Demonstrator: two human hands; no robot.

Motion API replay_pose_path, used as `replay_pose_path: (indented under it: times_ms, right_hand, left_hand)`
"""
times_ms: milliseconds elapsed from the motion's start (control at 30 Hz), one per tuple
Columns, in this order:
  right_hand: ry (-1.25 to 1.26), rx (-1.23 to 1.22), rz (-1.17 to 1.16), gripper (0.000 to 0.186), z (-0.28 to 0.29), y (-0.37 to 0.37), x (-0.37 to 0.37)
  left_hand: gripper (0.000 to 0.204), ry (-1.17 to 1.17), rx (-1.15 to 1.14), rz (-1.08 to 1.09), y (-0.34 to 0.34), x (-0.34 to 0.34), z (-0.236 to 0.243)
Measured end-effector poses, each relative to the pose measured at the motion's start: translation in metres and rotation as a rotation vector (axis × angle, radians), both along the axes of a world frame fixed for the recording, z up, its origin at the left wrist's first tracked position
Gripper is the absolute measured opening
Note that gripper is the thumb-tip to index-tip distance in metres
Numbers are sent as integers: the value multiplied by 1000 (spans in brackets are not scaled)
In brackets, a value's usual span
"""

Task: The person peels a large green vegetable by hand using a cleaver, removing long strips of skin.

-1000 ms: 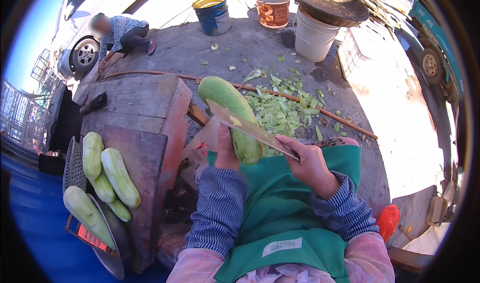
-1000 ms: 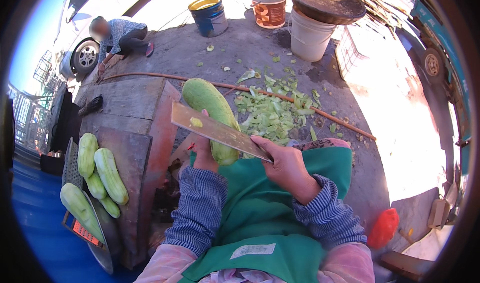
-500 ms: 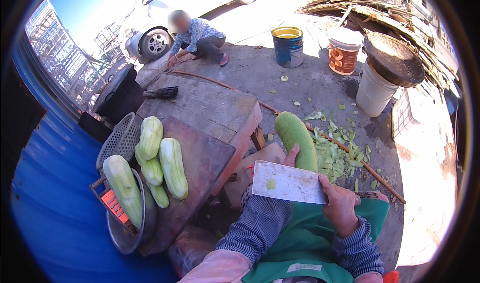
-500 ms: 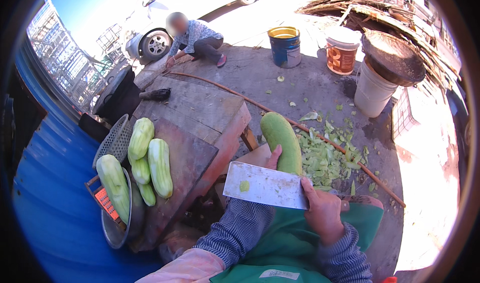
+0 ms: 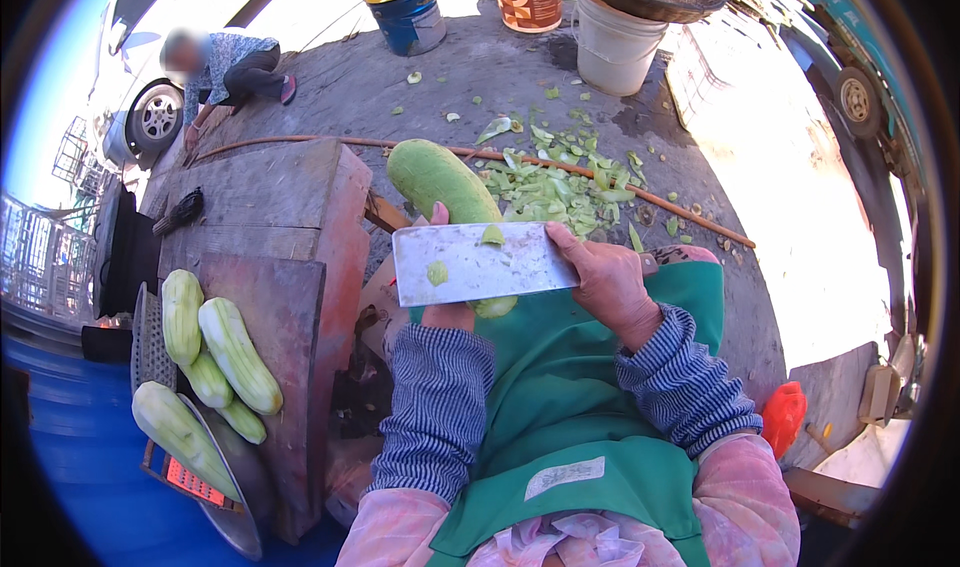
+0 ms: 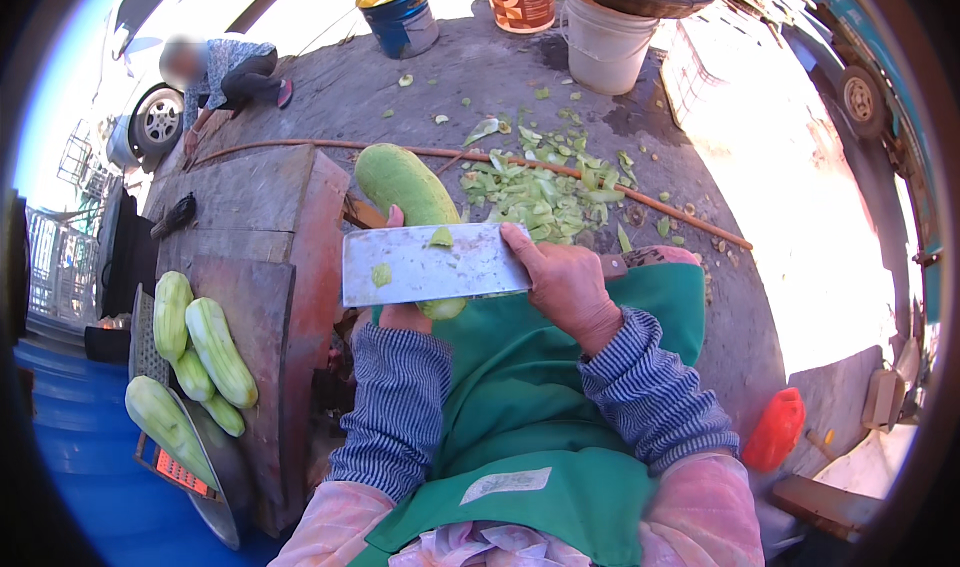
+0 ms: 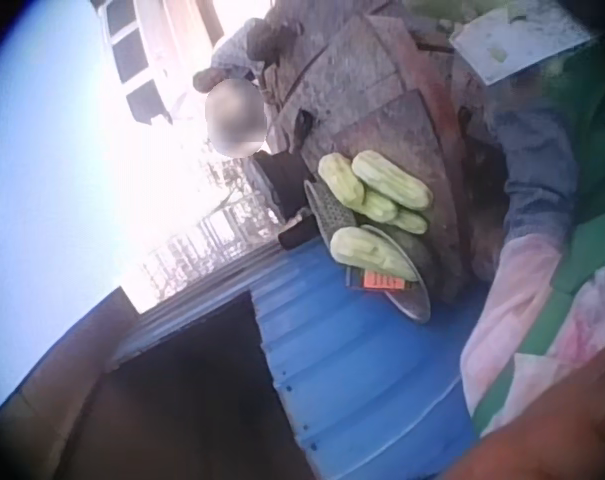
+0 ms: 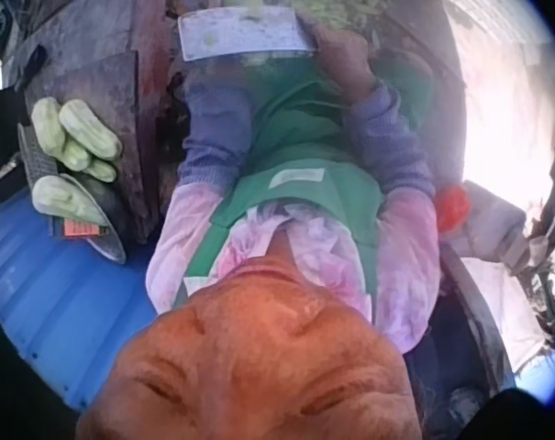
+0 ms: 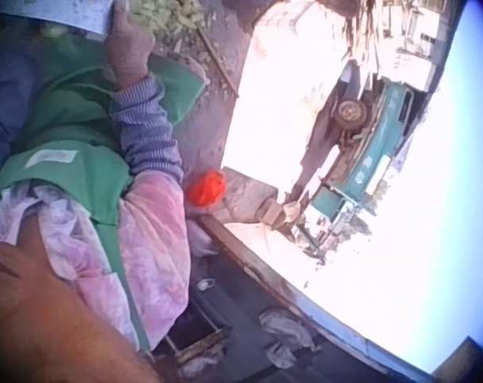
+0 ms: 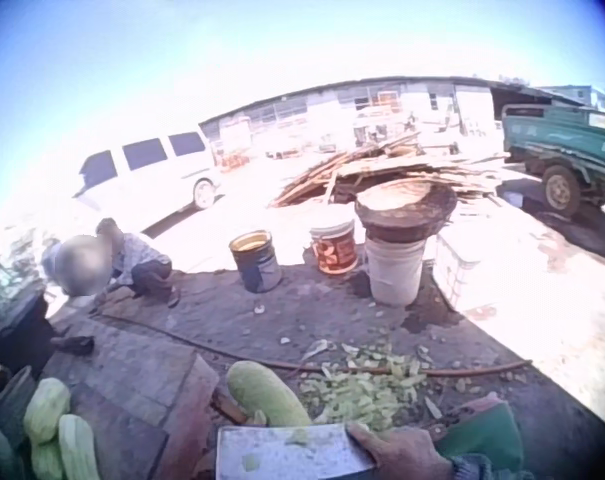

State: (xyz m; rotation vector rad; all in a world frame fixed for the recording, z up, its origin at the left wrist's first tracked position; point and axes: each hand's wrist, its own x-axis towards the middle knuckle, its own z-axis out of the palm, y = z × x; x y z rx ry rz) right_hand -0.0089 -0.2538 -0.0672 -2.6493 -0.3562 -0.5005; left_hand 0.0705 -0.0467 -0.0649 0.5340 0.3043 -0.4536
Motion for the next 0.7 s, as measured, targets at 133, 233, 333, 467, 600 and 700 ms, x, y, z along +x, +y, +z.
replay_pose_path:
  times_ms: [133,233,333,467,600,700]
  right_hand:
    - [326,139,-293,55,3,-32,13]
    - [156,330,-65,59,14,-6,-9]
    - [95,137,189,63,36,27,-17]
    - [94,15,213,68,39,30,-17]
    - [-1,44,88,66,10,21,1]
    - [-11,46,-64,52,-16,-1,19]
  left_hand:
    - [70,-192,92,-162,16,-1,-7]
    - [70,-123,151,-11,3,1,-4]
    - [90,-153,-200,-385,39,30,-59]
    - [92,-166,241,-236,24,20,-45]
    - [73,-86,92,118,4,9,-33]
    - [74,-122,-13,173,9,-1,-32]
